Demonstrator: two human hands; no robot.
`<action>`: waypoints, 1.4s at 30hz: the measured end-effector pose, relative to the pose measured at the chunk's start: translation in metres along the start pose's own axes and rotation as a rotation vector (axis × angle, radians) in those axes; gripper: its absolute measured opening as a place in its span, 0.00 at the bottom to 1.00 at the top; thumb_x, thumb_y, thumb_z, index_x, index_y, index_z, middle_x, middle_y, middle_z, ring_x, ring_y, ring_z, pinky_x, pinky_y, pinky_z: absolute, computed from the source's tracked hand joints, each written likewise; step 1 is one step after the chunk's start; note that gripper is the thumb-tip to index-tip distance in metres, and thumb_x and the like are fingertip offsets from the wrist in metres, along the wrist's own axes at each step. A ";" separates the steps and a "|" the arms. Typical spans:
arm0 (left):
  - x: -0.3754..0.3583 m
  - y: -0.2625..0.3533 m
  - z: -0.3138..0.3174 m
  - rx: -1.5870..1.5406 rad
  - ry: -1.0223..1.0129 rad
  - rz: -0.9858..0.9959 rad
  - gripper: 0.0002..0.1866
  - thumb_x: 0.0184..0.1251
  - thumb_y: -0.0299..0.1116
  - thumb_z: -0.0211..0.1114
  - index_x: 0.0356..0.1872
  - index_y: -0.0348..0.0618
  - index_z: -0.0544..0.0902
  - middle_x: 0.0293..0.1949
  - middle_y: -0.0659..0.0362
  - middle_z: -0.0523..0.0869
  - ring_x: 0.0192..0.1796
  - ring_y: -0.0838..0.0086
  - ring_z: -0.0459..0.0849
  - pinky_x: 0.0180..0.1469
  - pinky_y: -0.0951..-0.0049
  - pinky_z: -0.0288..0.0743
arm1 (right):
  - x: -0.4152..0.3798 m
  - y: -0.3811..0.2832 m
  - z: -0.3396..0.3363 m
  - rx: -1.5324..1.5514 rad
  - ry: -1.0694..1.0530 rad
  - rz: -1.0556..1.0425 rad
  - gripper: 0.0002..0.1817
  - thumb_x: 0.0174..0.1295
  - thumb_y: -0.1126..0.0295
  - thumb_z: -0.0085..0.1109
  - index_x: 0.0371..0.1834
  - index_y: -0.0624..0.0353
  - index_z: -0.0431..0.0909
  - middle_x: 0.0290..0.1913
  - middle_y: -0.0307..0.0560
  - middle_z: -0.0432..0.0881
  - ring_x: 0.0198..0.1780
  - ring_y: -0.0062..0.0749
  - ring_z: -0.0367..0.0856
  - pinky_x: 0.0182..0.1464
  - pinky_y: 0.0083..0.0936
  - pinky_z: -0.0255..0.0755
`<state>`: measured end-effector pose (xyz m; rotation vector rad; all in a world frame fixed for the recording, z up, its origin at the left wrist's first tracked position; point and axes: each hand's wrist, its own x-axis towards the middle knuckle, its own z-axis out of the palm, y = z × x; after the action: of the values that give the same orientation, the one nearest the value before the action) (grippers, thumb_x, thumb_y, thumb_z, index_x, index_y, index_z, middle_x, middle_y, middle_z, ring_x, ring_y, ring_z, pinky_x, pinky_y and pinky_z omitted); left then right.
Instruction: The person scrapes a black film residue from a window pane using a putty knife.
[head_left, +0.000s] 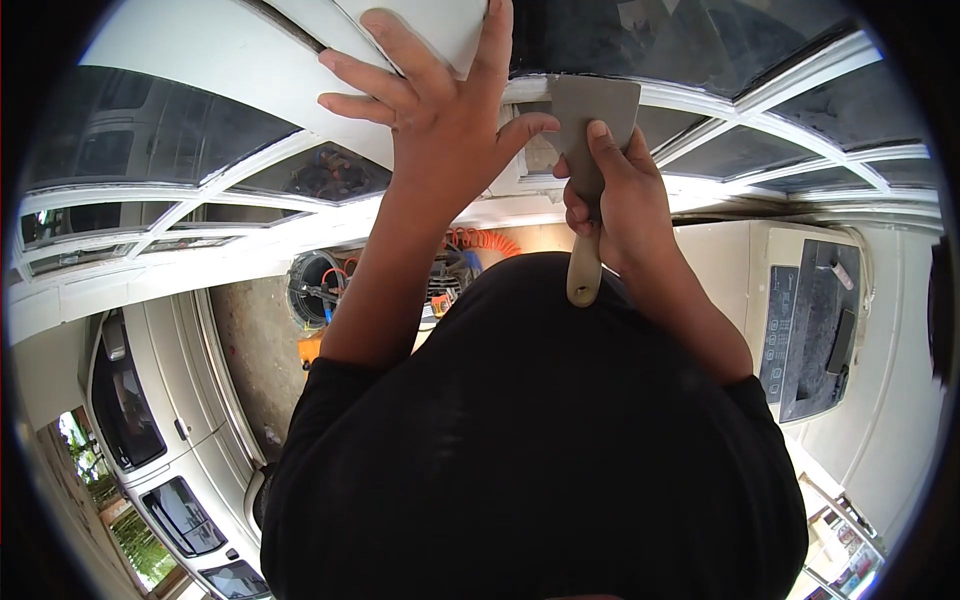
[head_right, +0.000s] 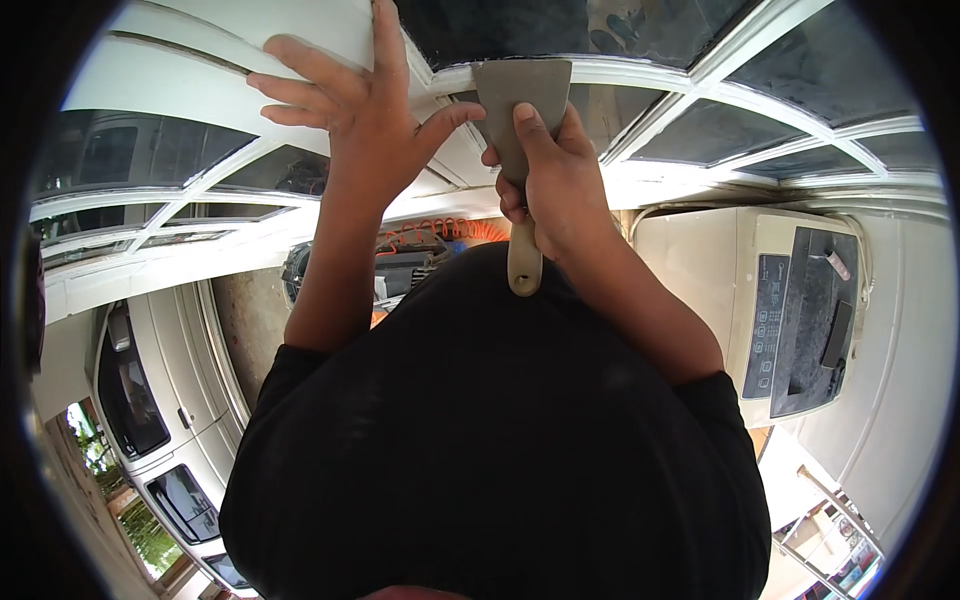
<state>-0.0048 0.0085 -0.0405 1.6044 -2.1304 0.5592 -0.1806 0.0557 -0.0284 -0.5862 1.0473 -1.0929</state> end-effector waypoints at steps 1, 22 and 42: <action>0.000 0.000 0.001 0.007 0.009 0.006 0.52 0.59 0.78 0.48 0.78 0.56 0.52 0.65 0.14 0.19 0.64 0.13 0.14 0.47 0.09 0.21 | 0.000 -0.001 0.000 -0.005 0.003 -0.003 0.12 0.76 0.57 0.46 0.50 0.52 0.66 0.31 0.45 0.78 0.18 0.23 0.69 0.19 0.21 0.60; -0.012 0.003 -0.020 -0.226 0.130 0.108 0.54 0.51 0.76 0.61 0.75 0.52 0.62 0.74 0.25 0.32 0.72 0.22 0.19 0.60 0.18 0.19 | -0.033 0.011 -0.058 -0.437 -0.011 -0.287 0.16 0.76 0.58 0.47 0.49 0.62 0.70 0.32 0.42 0.79 0.18 0.14 0.67 0.18 0.16 0.61; -0.295 -0.050 0.012 -1.142 0.312 -1.007 0.09 0.69 0.34 0.65 0.43 0.39 0.85 0.24 0.66 0.81 0.23 0.84 0.72 0.30 0.78 0.68 | -0.098 0.056 -0.072 -0.716 -0.077 -0.011 0.09 0.70 0.68 0.55 0.42 0.64 0.72 0.30 0.40 0.79 0.20 0.17 0.70 0.23 0.21 0.68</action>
<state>0.1159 0.2243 -0.2085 1.4203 -0.8152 -0.6008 -0.2295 0.1746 -0.0668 -1.1919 1.3669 -0.6745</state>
